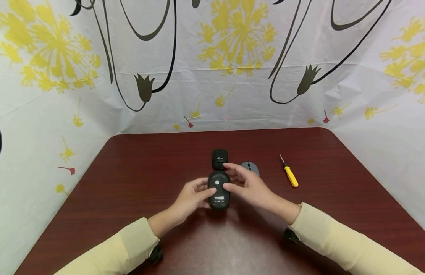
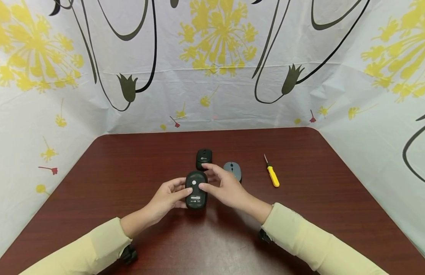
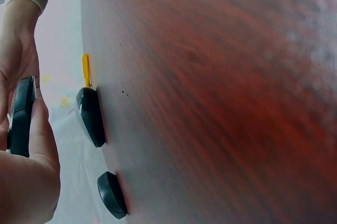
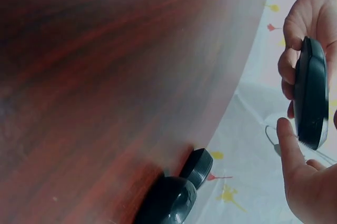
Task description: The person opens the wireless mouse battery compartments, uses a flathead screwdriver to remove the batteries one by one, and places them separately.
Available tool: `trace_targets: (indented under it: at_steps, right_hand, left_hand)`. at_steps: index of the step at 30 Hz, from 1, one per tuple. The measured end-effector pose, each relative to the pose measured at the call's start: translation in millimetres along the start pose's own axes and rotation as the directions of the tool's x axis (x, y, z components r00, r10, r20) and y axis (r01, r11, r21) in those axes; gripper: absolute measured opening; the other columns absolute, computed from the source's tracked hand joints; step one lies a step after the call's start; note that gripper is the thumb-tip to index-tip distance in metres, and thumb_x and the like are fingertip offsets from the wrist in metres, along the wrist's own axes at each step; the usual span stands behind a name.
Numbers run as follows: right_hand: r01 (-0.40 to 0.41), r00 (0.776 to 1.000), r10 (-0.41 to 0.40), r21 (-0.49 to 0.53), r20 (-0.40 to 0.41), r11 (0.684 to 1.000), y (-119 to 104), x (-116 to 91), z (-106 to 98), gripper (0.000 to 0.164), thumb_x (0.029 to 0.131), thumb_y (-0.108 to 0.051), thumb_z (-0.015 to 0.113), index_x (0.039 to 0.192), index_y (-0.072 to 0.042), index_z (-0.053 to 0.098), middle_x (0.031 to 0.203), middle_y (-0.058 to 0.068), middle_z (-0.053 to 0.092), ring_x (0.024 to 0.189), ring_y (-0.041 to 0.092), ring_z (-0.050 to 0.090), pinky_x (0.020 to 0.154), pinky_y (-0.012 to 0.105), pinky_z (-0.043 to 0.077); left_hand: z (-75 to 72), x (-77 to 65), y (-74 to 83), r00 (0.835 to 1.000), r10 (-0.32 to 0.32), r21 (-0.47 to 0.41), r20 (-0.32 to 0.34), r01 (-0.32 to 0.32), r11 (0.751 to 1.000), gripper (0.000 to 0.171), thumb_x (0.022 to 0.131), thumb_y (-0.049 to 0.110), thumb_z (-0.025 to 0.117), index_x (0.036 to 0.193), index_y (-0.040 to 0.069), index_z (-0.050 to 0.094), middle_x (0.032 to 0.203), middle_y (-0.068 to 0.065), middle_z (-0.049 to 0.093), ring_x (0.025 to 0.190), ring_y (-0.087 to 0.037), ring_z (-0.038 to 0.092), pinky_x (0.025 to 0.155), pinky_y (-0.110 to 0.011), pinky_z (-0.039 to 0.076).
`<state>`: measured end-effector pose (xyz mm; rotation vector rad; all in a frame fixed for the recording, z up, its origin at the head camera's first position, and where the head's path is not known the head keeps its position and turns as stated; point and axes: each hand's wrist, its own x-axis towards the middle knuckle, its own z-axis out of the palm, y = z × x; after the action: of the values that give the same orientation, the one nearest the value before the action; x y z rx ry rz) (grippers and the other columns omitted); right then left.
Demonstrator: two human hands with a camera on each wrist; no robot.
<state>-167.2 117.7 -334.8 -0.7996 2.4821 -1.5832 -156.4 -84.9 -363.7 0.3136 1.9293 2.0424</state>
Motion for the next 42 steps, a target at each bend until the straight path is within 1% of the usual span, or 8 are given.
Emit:
trace_targets:
  at_steps: [4, 6, 13, 14, 21, 28, 36, 42]
  right_hand:
    - [0.019, 1.000, -0.018, -0.043, 0.023, 0.999, 0.7, 1.8, -1.2, 0.054, 0.081, -0.015, 0.065, 0.130, -0.014, 0.041, 0.115, 0.006, 0.054, 0.099, 0.018, 0.053, 0.081, 0.039, 0.045]
    - [0.029, 0.999, -0.027, -0.054, 0.041, 0.998, 1.5, 2.6, -1.3, 0.056, 0.080, -0.015, 0.066, 0.129, -0.014, 0.042, 0.114, 0.005, 0.054, 0.098, 0.017, 0.054, 0.080, 0.036, 0.047]
    - [0.027, 0.996, -0.022, -0.057, 0.088, 0.998, 0.8, 5.3, -0.2, 0.055, 0.078, -0.013, 0.067, 0.128, -0.011, 0.043, 0.109, 0.005, 0.056, 0.089, 0.017, 0.056, 0.075, 0.030, 0.049]
    - [0.022, 0.996, -0.018, -0.051, 0.089, 0.998, 0.5, 5.4, -0.1, 0.055, 0.078, -0.013, 0.067, 0.128, -0.010, 0.044, 0.107, 0.006, 0.057, 0.088, 0.017, 0.057, 0.075, 0.030, 0.049]
    - [0.031, 0.997, -0.027, -0.047, 0.075, 0.998, 34.2, 12.6, 3.2, 0.052, 0.077, -0.028, 0.069, 0.124, -0.025, 0.047, 0.103, -0.004, 0.058, 0.087, 0.010, 0.057, 0.073, 0.023, 0.049]
    - [0.027, 0.998, -0.023, -0.061, 0.060, 0.998, 33.7, 11.9, 4.5, 0.053, 0.076, -0.027, 0.069, 0.125, -0.022, 0.048, 0.104, -0.008, 0.060, 0.088, 0.005, 0.058, 0.072, 0.022, 0.050]
    - [0.031, 0.998, -0.026, -0.090, 0.049, 0.995, 34.9, 10.9, 5.3, 0.052, 0.076, -0.027, 0.069, 0.124, -0.022, 0.050, 0.101, -0.008, 0.061, 0.086, 0.002, 0.057, 0.065, 0.023, 0.051]
    - [0.028, 0.999, -0.026, -0.052, 0.045, 0.998, 36.2, 11.3, 6.2, 0.052, 0.076, -0.026, 0.070, 0.123, -0.018, 0.051, 0.107, -0.005, 0.059, 0.090, 0.004, 0.057, 0.068, 0.024, 0.051]
  left_hand:
    - [0.1, 0.7, -1.2, 1.000, -0.002, -0.004, 0.005, 0.002, 1.000, 0.040, 0.086, 0.009, 0.057, 0.122, -0.001, 0.046, 0.103, -0.017, 0.058, 0.083, -0.022, 0.061, 0.066, -0.039, 0.052]
    - [-0.2, 1.7, -3.4, 1.000, -0.002, -0.012, 0.008, 0.002, 1.000, 0.040, 0.086, 0.009, 0.057, 0.122, -0.002, 0.046, 0.103, -0.017, 0.058, 0.083, -0.023, 0.061, 0.066, -0.039, 0.052]
    - [-4.9, 10.4, -20.8, 1.000, -0.007, -0.029, 0.007, 0.008, 1.000, 0.044, 0.083, 0.017, 0.063, 0.122, 0.003, 0.048, 0.105, -0.015, 0.058, 0.085, -0.024, 0.061, 0.065, -0.039, 0.052]
    - [-5.0, 10.6, -21.7, 1.000, -0.007, -0.027, 0.007, 0.007, 1.000, 0.044, 0.083, 0.018, 0.063, 0.122, 0.003, 0.048, 0.105, -0.015, 0.058, 0.085, -0.024, 0.061, 0.066, -0.039, 0.052]
    - [-5.2, 10.4, -23.7, 1.000, -0.004, -0.022, 0.012, 0.004, 1.000, 0.044, 0.082, 0.019, 0.063, 0.121, 0.005, 0.049, 0.105, -0.015, 0.058, 0.087, -0.026, 0.060, 0.066, -0.040, 0.052]
    - [-5.7, 10.9, -24.9, 1.000, 0.001, -0.023, 0.016, 0.000, 1.000, 0.043, 0.083, 0.018, 0.063, 0.121, 0.004, 0.049, 0.104, -0.016, 0.058, 0.087, -0.026, 0.060, 0.066, -0.040, 0.052]
    - [-5.7, 11.0, -25.2, 1.000, -0.003, -0.038, 0.020, 0.004, 0.999, 0.043, 0.082, 0.017, 0.063, 0.121, 0.003, 0.049, 0.104, -0.017, 0.058, 0.087, -0.026, 0.060, 0.066, -0.041, 0.052]
    - [-6.2, 10.4, -25.3, 1.000, -0.009, -0.040, 0.026, 0.010, 0.999, 0.044, 0.082, 0.016, 0.063, 0.121, 0.002, 0.048, 0.104, -0.017, 0.057, 0.087, -0.026, 0.060, 0.066, -0.041, 0.052]
